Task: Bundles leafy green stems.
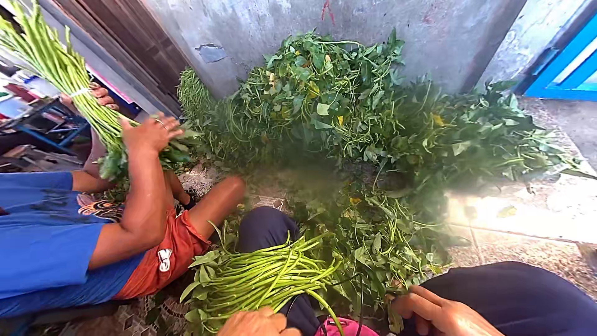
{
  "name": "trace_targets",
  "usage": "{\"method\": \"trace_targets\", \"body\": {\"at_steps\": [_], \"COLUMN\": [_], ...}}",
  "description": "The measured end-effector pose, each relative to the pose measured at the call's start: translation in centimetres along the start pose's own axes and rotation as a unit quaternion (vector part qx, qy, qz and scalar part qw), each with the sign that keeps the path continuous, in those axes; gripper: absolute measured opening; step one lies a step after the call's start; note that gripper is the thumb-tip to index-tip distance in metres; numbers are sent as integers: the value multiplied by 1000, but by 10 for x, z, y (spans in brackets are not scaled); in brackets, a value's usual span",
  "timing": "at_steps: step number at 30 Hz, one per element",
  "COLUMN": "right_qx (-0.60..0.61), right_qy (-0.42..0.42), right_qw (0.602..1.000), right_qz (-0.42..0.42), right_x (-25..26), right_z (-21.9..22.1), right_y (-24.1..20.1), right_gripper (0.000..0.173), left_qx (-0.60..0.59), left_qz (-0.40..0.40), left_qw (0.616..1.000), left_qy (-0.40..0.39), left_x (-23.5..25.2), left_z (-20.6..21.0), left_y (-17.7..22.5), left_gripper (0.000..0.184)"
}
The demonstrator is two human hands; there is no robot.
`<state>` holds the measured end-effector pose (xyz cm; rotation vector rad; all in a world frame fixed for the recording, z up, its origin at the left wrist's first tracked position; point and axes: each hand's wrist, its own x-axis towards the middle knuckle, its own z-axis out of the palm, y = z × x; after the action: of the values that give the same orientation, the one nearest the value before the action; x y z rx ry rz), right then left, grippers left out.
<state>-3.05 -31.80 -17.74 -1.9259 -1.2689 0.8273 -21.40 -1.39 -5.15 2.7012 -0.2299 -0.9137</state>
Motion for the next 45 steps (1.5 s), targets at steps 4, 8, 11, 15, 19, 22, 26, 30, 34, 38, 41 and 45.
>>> {"method": "trace_targets", "body": {"at_steps": [4,8,11,15,19,22,26,30,34,38,41,45], "right_qx": [18,-172,-200,-181,-172,-154,-138,-103,-92,-80,-155,-202], "right_qy": [102,162,143,82,51,30,-36,-96,-35,90,155,163], "right_qw": [988,961,958,971,977,981,986,990,994,992,975,952], "right_qz": [-116,-144,-149,-134,-114,-113,-85,-25,-42,-43,-39,-161], "right_x": [32,51,49,38,32,33,33,43,65,95,116,158], "right_z": [26,55,57,46,46,46,40,38,39,19,4,18], "right_y": [-24,-31,-28,-24,-20,-16,-9,-13,-15,-11,-13,-53], "right_gripper": [32,18,17,20,20,20,26,46,26,26,33,38], "left_qx": [80,184,158,96,137,222,267,262,228,162,124,57], "left_qz": [96,161,175,166,82,-13,-49,-12,49,115,56,-139], "left_qw": [972,923,922,902,896,902,898,899,894,891,860,790], "left_qy": [197,298,308,386,414,370,345,351,382,407,491,594], "left_x": [59,106,108,107,109,114,119,114,110,90,52,-4], "left_z": [30,63,67,73,79,86,94,97,98,82,71,78], "left_y": [-3,-41,-62,-79,-88,-85,-80,-85,-88,-69,-69,-112], "left_gripper": [16,12,18,21,18,8,20,21,26,21,18,26]}}
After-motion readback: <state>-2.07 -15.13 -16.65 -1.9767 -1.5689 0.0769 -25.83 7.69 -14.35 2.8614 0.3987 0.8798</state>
